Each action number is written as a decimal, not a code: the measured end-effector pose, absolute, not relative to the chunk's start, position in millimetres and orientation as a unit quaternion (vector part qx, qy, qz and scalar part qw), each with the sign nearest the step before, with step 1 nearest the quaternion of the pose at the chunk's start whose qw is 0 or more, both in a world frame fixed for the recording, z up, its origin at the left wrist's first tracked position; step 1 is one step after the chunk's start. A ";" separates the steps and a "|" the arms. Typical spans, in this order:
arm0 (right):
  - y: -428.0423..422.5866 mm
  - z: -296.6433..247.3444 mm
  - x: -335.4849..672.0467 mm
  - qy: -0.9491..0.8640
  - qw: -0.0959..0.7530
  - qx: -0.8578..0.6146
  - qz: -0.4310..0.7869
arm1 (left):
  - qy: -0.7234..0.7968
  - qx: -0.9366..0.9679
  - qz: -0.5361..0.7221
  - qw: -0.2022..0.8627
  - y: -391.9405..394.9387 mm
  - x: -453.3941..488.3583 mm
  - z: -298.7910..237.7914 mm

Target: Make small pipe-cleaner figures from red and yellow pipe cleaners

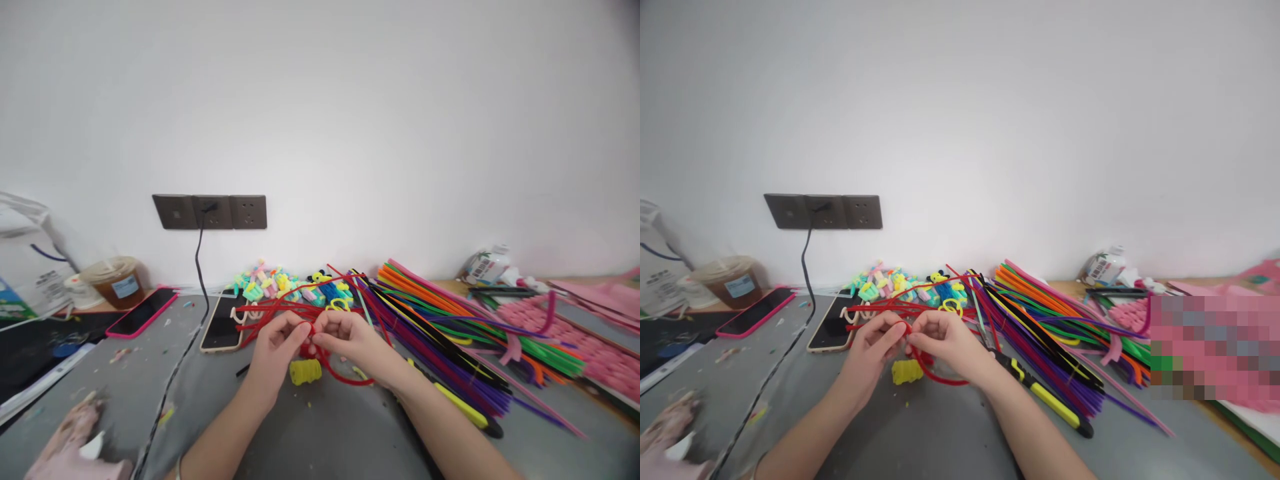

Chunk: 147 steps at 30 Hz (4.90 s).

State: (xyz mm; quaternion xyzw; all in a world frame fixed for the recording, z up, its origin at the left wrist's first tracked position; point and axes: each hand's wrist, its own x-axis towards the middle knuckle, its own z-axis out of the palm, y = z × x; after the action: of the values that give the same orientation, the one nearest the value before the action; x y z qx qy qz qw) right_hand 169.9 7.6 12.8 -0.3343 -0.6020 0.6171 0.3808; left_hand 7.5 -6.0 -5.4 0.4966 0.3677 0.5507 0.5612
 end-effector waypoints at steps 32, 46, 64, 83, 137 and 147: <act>8.0 8.5 179.4 -0.635 0.267 -0.340 0.640 | 0.415 0.646 0.415 0.487 3.4 -2.2 -3.3; 3.1 4.6 158.7 -0.560 0.363 -0.353 0.656 | 0.419 0.424 0.597 0.537 -5.6 9.4 -7.8; 12.9 4.6 182.7 -0.636 0.299 -0.339 0.625 | 0.400 0.581 0.427 0.566 2.8 -4.7 -3.7; 7.6 0.4 161.4 -0.572 0.398 -0.343 0.630 | 0.342 0.318 0.567 0.678 -10.6 18.9 -3.2; 5.5 11.6 166.5 -0.591 0.319 -0.350 0.653 | 0.360 0.425 0.533 0.638 -7.8 10.8 -4.9; 6.2 5.1 162.4 -0.568 0.391 -0.360 0.628 | 0.281 0.345 0.522 0.728 -9.5 18.1 -5.8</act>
State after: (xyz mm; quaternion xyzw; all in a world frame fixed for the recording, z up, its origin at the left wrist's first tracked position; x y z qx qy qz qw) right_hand 162.4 6.2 5.1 -0.3604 -0.5677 0.6285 0.3910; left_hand 18.1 -9.5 -5.8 0.3450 0.2812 0.5219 0.7277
